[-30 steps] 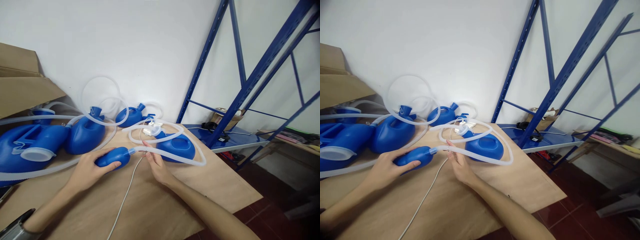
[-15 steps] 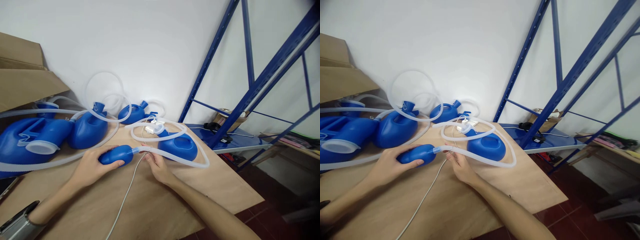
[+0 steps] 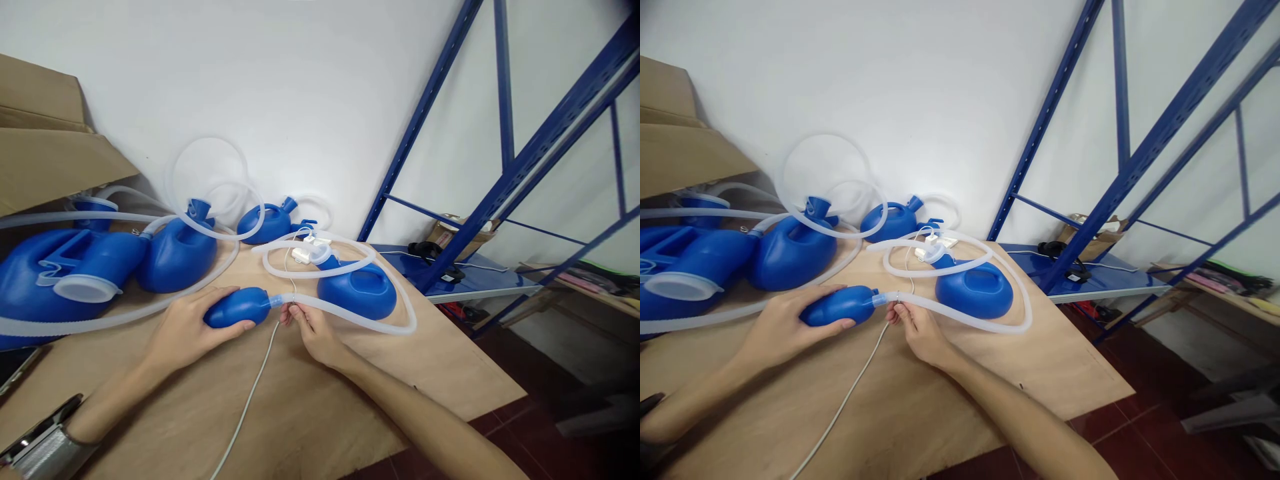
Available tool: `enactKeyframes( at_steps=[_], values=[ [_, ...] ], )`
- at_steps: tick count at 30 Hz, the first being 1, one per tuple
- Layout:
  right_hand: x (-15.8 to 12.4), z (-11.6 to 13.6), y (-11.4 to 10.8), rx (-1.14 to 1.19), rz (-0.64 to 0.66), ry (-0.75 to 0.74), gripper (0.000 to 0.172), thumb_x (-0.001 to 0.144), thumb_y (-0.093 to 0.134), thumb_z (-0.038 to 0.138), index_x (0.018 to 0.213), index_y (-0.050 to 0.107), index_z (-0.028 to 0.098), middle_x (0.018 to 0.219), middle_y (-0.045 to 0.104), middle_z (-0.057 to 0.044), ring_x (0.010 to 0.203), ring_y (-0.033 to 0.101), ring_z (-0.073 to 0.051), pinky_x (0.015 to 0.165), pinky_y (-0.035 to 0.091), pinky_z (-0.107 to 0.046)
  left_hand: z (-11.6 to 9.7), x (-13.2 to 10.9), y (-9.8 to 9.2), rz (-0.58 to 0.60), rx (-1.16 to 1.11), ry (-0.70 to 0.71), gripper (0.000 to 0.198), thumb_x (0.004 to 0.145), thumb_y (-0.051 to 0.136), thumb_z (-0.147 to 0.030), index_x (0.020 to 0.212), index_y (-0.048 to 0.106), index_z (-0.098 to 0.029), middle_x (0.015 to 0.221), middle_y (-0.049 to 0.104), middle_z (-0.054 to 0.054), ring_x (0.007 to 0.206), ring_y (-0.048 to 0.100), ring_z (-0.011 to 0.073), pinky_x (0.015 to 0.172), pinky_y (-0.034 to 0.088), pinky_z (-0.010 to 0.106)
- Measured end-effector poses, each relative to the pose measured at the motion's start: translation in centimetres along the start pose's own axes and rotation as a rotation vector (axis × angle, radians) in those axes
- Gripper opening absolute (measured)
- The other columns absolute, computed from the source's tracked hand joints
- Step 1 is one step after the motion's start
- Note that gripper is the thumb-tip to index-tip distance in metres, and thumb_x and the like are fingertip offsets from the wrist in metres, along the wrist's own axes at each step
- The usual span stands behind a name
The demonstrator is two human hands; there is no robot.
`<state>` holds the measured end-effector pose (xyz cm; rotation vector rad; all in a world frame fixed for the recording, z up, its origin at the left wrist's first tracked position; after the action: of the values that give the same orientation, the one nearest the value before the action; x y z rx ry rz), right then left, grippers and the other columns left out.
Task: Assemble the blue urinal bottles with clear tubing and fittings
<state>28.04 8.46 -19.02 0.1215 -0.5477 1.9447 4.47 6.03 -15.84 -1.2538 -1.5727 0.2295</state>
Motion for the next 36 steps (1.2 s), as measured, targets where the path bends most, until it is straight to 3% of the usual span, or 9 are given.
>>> enactKeyframes(
  at_steps=[8,22,30,36],
  values=[
    [0.4,-0.8,0.9,0.274,0.129,0.115,0.053,0.097,0.053,0.07,0.097,0.062,0.018,0.087,0.064,-0.005,0.077,0.062,-0.017,0.079,0.053,-0.035,-0.2,-0.5,0.2,-0.051,0.054,0.082,0.068,0.079,0.069,-0.075,0.121,0.076,-0.021,0.119,0.079,0.01,0.102,0.077,0.0332,0.086,0.063,0.041],
    [0.3,-0.7,1.1,0.193,0.135,0.101,0.047,0.099,0.054,0.063,0.089,0.064,0.018,0.083,0.067,-0.004,0.074,0.062,-0.016,0.076,0.052,-0.033,-0.4,-0.9,0.4,-0.09,0.13,0.137,0.063,0.083,0.067,-0.073,0.121,0.076,-0.024,0.11,0.08,0.007,0.093,0.078,0.0285,0.079,0.061,0.034],
    [0.1,-0.4,1.6,0.291,0.101,0.184,0.048,0.094,0.061,0.064,0.086,0.064,0.018,0.077,0.067,-0.003,0.07,0.063,-0.015,0.071,0.053,-0.031,-1.1,-1.4,0.0,-0.237,0.275,0.313,0.059,0.087,0.068,-0.068,0.125,0.073,-0.022,0.109,0.08,0.009,0.083,0.077,0.0263,0.064,0.054,0.031],
    [-0.4,0.2,2.0,0.431,0.141,0.306,0.051,0.087,0.069,0.067,0.082,0.064,0.017,0.07,0.065,-0.001,0.063,0.061,-0.013,0.065,0.051,-0.028,-1.6,-1.6,-0.5,-0.293,0.357,0.466,0.06,0.085,0.075,-0.061,0.128,0.069,-0.019,0.11,0.079,0.011,0.087,0.077,0.0273,0.068,0.054,0.033]
  ],
)
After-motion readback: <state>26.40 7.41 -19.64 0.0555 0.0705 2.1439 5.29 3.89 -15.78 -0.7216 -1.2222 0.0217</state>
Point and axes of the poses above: each hand's wrist, its own x-axis towards the middle knuckle, its own y-axis out of the palm, z = x × y, the point moved 5 cm from there along x, towards the middle knuckle
